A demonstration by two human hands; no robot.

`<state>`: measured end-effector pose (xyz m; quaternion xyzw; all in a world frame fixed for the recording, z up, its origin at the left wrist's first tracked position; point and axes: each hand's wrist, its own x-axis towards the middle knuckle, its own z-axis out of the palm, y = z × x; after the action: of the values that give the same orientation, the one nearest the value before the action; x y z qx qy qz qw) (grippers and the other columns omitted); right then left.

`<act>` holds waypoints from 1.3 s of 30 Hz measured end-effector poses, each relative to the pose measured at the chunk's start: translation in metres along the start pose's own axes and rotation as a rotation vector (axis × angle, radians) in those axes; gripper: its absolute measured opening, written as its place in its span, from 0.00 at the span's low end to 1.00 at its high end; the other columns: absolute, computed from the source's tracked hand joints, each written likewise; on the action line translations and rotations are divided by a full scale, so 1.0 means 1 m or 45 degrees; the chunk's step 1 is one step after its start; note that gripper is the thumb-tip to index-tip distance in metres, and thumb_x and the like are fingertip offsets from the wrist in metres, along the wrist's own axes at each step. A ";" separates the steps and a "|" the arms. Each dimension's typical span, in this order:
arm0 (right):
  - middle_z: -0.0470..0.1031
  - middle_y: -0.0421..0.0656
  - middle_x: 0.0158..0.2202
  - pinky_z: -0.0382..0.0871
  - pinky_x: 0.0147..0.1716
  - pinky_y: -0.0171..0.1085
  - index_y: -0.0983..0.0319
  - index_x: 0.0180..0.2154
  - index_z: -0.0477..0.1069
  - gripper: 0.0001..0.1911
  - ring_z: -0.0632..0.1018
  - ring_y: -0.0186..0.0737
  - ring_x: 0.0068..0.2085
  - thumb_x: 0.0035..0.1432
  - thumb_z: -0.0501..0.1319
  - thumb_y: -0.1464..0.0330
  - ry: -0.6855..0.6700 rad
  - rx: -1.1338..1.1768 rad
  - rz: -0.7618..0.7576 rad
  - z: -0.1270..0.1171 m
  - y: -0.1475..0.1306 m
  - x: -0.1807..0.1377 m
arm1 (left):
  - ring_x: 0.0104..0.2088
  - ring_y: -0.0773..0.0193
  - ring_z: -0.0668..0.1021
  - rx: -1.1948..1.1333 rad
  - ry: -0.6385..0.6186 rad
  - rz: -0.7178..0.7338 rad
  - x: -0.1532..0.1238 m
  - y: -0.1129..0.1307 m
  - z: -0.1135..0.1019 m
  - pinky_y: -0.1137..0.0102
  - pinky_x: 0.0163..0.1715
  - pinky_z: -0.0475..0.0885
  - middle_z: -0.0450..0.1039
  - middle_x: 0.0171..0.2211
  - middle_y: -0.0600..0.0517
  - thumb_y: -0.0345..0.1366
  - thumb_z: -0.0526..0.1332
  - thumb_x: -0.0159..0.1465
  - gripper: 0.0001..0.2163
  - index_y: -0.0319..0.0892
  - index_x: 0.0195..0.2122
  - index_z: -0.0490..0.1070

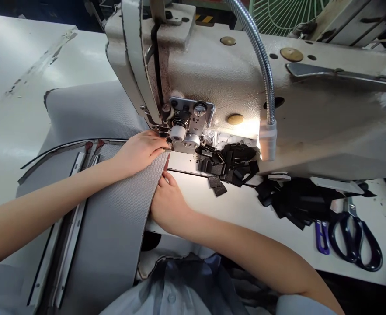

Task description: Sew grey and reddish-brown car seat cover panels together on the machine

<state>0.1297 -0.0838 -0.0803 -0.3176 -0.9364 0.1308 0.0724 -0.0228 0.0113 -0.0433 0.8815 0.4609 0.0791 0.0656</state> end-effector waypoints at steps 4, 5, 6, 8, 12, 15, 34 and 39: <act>0.76 0.41 0.32 0.60 0.60 0.49 0.59 0.34 0.74 0.12 0.71 0.44 0.44 0.68 0.54 0.72 0.061 -0.045 -0.081 0.004 -0.004 -0.004 | 0.45 0.54 0.78 -0.031 -0.013 -0.005 -0.007 0.001 -0.001 0.58 0.50 0.71 0.81 0.41 0.50 0.34 0.54 0.68 0.13 0.44 0.37 0.79; 0.76 0.40 0.31 0.60 0.59 0.49 0.59 0.33 0.74 0.13 0.71 0.44 0.43 0.68 0.54 0.72 0.067 -0.033 -0.110 0.004 -0.004 -0.005 | 0.44 0.55 0.78 -0.024 -0.039 0.008 -0.008 0.001 -0.001 0.58 0.50 0.71 0.81 0.41 0.50 0.33 0.53 0.68 0.13 0.44 0.37 0.79; 0.75 0.39 0.30 0.60 0.59 0.50 0.58 0.31 0.73 0.13 0.71 0.43 0.43 0.68 0.54 0.72 0.066 -0.020 -0.126 0.004 -0.005 -0.006 | 0.43 0.55 0.79 -0.024 -0.064 0.027 -0.009 0.002 -0.002 0.58 0.49 0.71 0.81 0.41 0.51 0.33 0.52 0.68 0.14 0.44 0.38 0.79; 0.75 0.39 0.29 0.60 0.57 0.50 0.58 0.30 0.73 0.13 0.70 0.43 0.42 0.67 0.55 0.71 0.042 -0.001 -0.132 0.004 -0.005 -0.008 | 0.43 0.55 0.79 -0.044 -0.070 0.064 -0.011 0.002 -0.002 0.58 0.48 0.72 0.81 0.43 0.50 0.32 0.51 0.68 0.15 0.43 0.40 0.80; 0.76 0.40 0.30 0.61 0.55 0.50 0.59 0.29 0.74 0.11 0.70 0.45 0.44 0.64 0.58 0.71 0.006 0.042 -0.115 0.006 -0.007 -0.011 | 0.44 0.55 0.80 -0.065 -0.007 0.032 -0.009 0.005 0.001 0.59 0.49 0.74 0.81 0.43 0.48 0.32 0.51 0.68 0.16 0.43 0.40 0.80; 0.75 0.40 0.28 0.60 0.54 0.51 0.58 0.28 0.74 0.10 0.69 0.45 0.43 0.62 0.59 0.71 0.017 0.091 -0.127 0.009 -0.008 -0.013 | 0.42 0.55 0.80 -0.025 0.005 -0.044 -0.006 0.007 0.005 0.59 0.49 0.75 0.82 0.42 0.49 0.30 0.52 0.67 0.15 0.43 0.39 0.80; 0.75 0.40 0.30 0.57 0.56 0.47 0.59 0.28 0.73 0.11 0.67 0.42 0.41 0.62 0.58 0.73 -0.005 0.095 -0.023 -0.003 -0.004 -0.005 | 0.42 0.55 0.80 0.006 0.122 -0.114 0.005 -0.001 0.013 0.61 0.44 0.77 0.81 0.36 0.49 0.27 0.55 0.65 0.14 0.45 0.38 0.82; 0.76 0.41 0.32 0.59 0.56 0.47 0.59 0.30 0.74 0.10 0.69 0.43 0.43 0.62 0.58 0.73 0.004 0.093 -0.036 -0.001 -0.002 -0.003 | 0.43 0.55 0.80 -0.008 0.124 -0.102 0.006 -0.003 0.013 0.61 0.46 0.77 0.81 0.37 0.49 0.27 0.55 0.64 0.14 0.45 0.38 0.82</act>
<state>0.1312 -0.0871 -0.0793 -0.3017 -0.9352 0.1634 0.0873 -0.0196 0.0174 -0.0564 0.8573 0.4982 0.1205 0.0488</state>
